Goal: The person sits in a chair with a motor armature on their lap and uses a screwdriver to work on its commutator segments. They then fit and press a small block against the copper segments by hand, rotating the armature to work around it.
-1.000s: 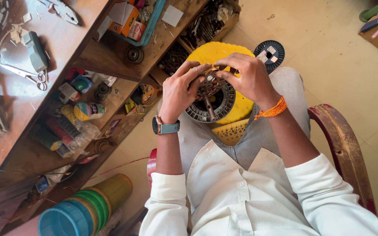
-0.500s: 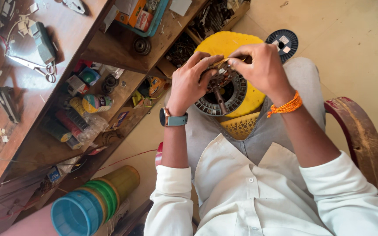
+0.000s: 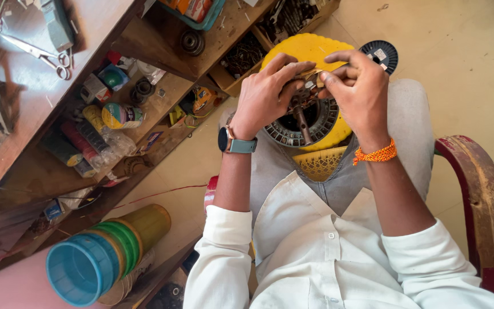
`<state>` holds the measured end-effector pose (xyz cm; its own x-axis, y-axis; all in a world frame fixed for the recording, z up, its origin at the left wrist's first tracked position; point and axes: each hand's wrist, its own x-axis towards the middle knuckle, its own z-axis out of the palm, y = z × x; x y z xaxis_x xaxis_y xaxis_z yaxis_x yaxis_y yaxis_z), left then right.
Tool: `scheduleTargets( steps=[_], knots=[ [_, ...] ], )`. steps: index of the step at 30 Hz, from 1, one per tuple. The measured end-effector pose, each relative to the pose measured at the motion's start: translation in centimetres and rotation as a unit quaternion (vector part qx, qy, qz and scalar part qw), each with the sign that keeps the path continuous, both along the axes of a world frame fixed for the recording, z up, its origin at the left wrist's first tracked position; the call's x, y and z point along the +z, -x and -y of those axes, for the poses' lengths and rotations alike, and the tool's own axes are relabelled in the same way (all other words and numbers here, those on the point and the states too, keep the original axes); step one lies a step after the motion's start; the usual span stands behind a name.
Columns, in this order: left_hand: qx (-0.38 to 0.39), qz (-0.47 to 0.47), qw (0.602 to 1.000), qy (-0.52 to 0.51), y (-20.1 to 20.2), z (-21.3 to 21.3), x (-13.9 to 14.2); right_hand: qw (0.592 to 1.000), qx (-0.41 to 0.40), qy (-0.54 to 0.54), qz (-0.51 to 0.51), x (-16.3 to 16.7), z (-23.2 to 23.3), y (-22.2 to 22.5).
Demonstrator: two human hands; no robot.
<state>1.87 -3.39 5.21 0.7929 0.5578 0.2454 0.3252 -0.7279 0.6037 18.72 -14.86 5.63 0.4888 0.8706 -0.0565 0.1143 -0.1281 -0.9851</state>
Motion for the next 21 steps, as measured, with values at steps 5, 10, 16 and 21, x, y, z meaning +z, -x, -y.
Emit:
scheduleTargets(
  steps=[5,10,16,21],
  knots=[
    [-0.009,-0.025,1.0,-0.007,0.4,-0.1,0.1,0.998,-0.013,-0.038,-0.041,0.1,0.4,1.0],
    [-0.018,0.014,0.999,-0.029,0.8,0.2,-0.2,0.999,0.004,0.02,0.044,0.9,0.6,0.6],
    [0.001,0.01,1.0,-0.023,0.7,0.4,-0.2,0.984,-0.041,-0.009,0.175,0.3,0.5,2.3],
    [0.008,0.007,1.0,-0.022,0.5,0.6,0.1,0.984,-0.083,-0.051,0.15,-1.3,0.6,3.4]
  ],
)
